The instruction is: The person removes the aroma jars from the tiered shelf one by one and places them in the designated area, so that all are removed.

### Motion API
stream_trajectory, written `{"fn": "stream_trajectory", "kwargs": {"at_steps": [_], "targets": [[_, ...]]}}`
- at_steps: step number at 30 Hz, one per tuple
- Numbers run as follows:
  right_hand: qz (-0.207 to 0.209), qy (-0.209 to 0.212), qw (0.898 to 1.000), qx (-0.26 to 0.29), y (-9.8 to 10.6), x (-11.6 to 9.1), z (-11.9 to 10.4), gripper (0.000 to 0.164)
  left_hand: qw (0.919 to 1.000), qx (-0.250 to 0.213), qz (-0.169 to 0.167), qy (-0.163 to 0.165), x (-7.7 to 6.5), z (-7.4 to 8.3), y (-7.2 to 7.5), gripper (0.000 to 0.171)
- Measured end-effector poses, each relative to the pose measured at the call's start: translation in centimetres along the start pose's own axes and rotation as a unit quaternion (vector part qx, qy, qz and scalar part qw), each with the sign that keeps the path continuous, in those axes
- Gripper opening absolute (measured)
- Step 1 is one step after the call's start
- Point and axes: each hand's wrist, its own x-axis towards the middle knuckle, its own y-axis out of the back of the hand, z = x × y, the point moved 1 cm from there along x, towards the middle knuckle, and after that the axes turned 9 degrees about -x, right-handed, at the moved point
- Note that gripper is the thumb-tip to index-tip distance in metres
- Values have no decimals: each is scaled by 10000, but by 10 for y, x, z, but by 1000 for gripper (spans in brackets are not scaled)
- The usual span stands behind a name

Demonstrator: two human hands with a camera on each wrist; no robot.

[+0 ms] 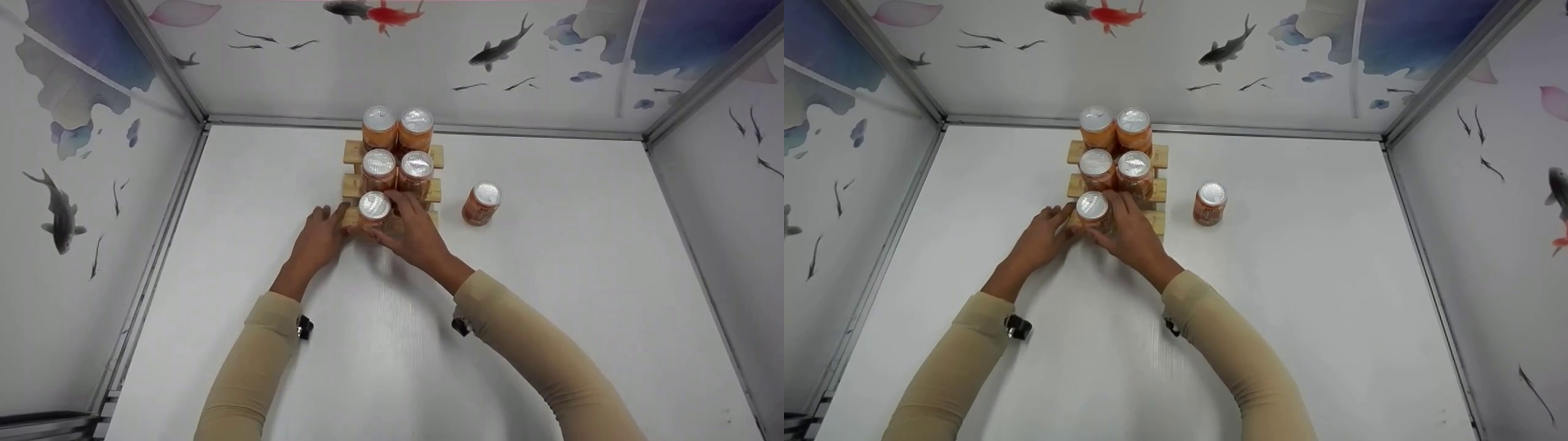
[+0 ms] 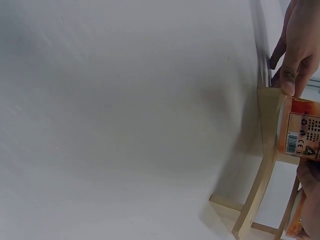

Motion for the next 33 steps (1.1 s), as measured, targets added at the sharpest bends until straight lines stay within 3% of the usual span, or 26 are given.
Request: {"fn": "stream_trajectory", "kwargs": {"at_steps": [2, 6, 14, 18, 26, 33], "targets": [[1, -32, 10000, 26, -1, 0, 0, 78, 9999, 75, -62, 90, -4, 10, 7, 59], [-24, -86, 10000, 40, -2, 1, -1, 79, 9998, 67, -101, 181, -5, 13, 8, 58], [25, -34, 10000, -18, -4, 3, -2, 80, 9994, -294, -54, 173, 10, -20, -13, 60], [56, 4, 10000, -10, -4, 3, -2, 79, 9994, -330, -23, 137, 13, -29, -19, 61], [131, 75, 9999, 36, -3, 4, -3, 78, 9991, -360, -96, 214, 12, -25, -17, 60], [181, 44, 9998, 72, -1, 4, 1, 77, 9991, -408, 78, 130, 11, -25, -16, 60]]}}
